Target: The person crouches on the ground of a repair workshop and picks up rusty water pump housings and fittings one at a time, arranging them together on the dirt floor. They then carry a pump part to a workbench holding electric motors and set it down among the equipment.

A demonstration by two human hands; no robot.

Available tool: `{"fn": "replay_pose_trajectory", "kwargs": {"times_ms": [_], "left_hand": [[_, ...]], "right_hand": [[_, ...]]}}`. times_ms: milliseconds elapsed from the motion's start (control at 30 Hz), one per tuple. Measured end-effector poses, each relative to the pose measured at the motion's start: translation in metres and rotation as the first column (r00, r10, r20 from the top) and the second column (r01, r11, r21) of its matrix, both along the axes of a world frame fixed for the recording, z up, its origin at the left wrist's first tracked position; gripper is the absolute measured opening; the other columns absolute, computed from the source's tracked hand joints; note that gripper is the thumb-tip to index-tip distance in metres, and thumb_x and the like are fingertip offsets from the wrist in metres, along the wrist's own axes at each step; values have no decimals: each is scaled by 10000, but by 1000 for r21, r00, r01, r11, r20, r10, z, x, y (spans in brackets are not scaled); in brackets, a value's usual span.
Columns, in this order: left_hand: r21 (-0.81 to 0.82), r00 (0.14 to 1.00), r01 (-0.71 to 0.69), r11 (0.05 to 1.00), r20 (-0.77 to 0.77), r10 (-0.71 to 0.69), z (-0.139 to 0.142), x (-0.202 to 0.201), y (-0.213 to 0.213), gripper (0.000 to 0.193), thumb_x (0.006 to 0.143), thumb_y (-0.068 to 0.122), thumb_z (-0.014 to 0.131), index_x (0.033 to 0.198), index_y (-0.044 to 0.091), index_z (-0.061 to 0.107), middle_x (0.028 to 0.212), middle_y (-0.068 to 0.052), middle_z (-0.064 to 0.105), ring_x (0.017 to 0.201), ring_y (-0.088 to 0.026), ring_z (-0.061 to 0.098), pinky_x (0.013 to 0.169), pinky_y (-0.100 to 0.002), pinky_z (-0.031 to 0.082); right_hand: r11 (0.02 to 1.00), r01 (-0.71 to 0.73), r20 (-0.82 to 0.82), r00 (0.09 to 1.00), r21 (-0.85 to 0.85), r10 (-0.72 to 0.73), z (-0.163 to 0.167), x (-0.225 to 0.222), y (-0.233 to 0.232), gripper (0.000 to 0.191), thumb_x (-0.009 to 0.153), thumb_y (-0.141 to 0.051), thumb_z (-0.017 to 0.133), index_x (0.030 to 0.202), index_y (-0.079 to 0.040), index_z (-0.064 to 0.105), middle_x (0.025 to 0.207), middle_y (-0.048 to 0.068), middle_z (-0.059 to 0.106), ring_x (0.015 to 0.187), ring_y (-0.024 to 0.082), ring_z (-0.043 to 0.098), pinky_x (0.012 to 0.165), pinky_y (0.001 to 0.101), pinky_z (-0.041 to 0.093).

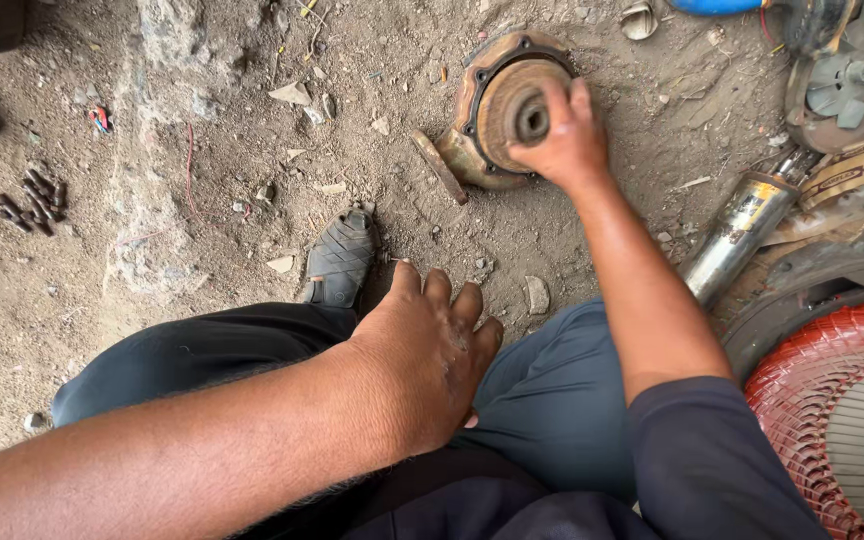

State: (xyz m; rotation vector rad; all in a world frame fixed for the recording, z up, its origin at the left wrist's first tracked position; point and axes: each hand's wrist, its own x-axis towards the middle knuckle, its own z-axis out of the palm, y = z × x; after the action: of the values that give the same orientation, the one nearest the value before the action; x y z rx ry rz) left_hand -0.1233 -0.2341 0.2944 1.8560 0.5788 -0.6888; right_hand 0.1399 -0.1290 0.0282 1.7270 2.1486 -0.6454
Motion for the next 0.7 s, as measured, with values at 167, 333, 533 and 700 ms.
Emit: {"fn": "replay_pose_trajectory", "kwargs": {"times_ms": [167, 333, 533, 700], "left_hand": [[13, 999, -35, 999, 6, 34, 0, -7, -2, 820, 954, 565, 620, 1507, 25, 348, 1444, -239, 408, 1357, -427, 390, 1120, -615, 295], [13, 997, -78, 997, 13, 78, -5, -11, -2, 829, 937, 560, 638, 1502, 28, 346, 1438, -233, 409, 1344, -430, 396, 1117, -628, 285], [-7, 995, -96, 995, 1, 96, -9, -15, 3, 813, 936, 551, 644, 1503, 33, 379, 1446, -223, 433, 1359, -423, 412, 1120, -599, 320], [-46, 997, -73, 996, -19, 72, -15, -9, 16, 808, 939, 559, 633, 1503, 43, 371, 1424, -218, 440, 1356, -396, 413, 1104, -575, 338]], "right_hand": [[993, -121, 69, 990, -10, 122, -26, 7, 7, 1072, 686, -472, 931, 1553, -189, 368, 1587, 371, 233, 1426, 543, 344, 1131, 576, 358], [987, -149, 62, 986, -54, 153, -58, 14, 4, 1069, 678, -435, 935, 1566, -208, 385, 1596, 358, 241, 1427, 547, 353, 1144, 558, 359], [978, -192, 23, 981, -77, 194, -67, 18, 5, 1023, 705, -369, 928, 1578, -207, 419, 1584, 370, 280, 1404, 539, 407, 1133, 539, 407], [980, -197, 4, 980, -40, 197, -60, 10, 3, 1035, 719, -380, 931, 1593, -195, 408, 1559, 383, 284, 1407, 543, 387, 1137, 532, 406]]}}
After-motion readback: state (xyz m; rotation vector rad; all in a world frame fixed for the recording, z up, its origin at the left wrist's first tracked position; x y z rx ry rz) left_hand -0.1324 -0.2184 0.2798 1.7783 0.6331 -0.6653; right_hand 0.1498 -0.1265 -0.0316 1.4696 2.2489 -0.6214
